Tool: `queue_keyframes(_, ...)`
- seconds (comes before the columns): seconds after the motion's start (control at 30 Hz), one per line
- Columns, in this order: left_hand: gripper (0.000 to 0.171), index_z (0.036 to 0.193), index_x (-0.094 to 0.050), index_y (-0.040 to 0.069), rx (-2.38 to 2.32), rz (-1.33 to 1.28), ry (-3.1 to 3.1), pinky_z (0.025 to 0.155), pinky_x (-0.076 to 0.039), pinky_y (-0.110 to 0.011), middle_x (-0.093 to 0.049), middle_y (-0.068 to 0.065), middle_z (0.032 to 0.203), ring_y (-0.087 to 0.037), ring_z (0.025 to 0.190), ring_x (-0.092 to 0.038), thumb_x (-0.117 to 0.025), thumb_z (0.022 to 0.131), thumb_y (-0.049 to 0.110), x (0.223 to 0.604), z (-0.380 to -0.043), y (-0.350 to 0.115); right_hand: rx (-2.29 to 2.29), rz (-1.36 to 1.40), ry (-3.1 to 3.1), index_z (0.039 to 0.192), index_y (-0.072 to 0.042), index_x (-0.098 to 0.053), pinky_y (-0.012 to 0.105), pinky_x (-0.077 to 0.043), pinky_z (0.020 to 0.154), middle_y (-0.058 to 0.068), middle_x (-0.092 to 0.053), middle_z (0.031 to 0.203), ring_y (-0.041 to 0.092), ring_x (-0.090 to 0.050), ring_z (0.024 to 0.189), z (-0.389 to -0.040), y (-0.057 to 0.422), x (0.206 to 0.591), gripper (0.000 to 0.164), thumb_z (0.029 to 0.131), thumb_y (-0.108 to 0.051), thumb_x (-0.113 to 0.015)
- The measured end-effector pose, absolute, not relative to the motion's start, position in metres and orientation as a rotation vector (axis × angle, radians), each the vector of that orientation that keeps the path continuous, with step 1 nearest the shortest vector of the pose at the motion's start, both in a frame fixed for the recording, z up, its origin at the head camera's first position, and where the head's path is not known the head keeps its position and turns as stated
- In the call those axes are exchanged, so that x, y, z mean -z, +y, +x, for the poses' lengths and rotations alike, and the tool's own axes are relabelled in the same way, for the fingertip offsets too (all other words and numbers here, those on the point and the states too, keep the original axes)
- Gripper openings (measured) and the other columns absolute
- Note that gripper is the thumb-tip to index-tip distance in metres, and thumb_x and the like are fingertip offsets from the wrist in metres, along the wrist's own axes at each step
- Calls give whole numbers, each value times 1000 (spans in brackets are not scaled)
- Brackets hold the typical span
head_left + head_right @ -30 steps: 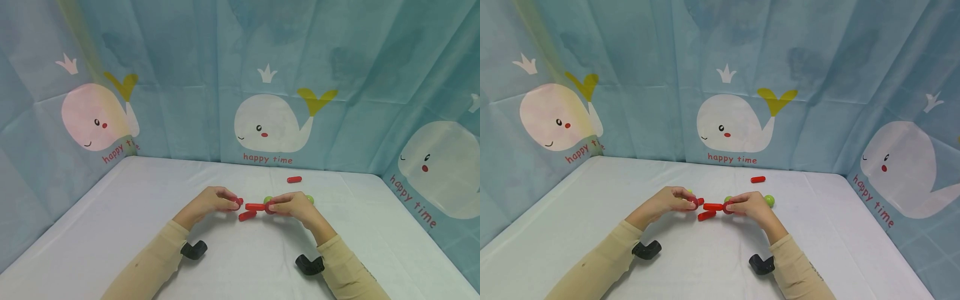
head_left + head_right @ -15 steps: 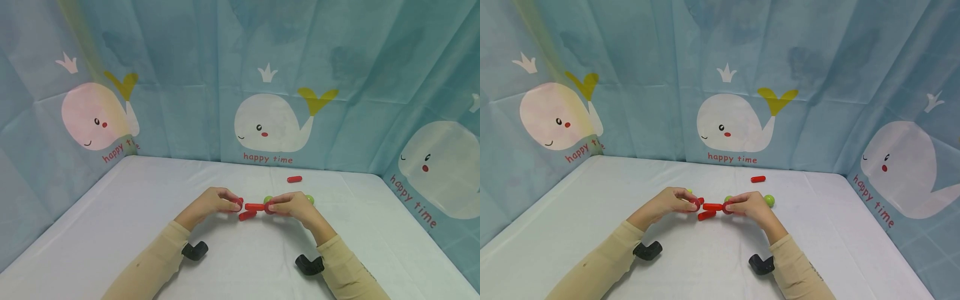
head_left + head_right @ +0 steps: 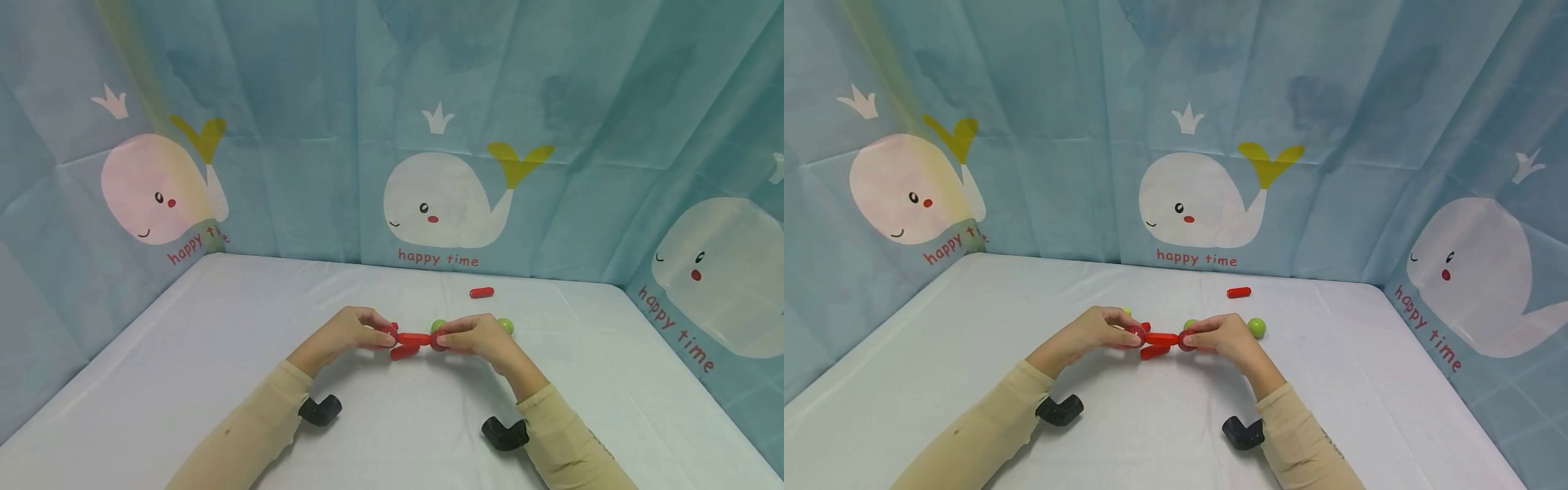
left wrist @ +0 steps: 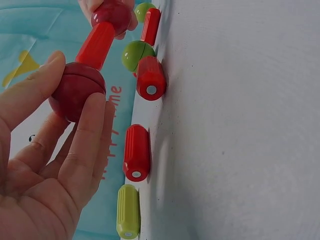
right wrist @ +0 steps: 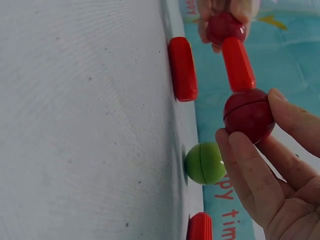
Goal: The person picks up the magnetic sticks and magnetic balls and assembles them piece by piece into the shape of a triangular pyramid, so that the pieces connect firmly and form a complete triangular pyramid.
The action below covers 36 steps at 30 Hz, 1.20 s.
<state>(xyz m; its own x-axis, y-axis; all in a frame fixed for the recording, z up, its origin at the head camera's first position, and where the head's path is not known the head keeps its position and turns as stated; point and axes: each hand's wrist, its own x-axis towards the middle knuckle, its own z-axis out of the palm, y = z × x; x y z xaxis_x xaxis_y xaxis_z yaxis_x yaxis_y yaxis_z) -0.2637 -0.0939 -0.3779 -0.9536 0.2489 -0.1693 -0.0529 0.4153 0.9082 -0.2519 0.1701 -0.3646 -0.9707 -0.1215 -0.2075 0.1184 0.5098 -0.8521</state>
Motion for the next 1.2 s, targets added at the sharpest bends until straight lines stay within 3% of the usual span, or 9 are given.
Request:
queue_keyframes(0.73,24,102,-75,15,-1581,157,2369,82,-51,-33,-72,0,104,-19,104,-60,-81,81,26,379,-264,-94,1459,-14,2501,115,-9,-74,31,-55,84,5,-78,99,12,-68,92,-251,170,364,34,86,-26,-77)
queue_keyframes(1.2,37,116,-71,14,-1590,89,2366,92,-54,-39,-72,-2,109,-18,100,-65,-81,82,27,378,-265,-94,1452,-141,2391,116,-12,-74,35,-55,88,4,-78,101,15,-71,96,-252,174,365,36,86,-31,-77)
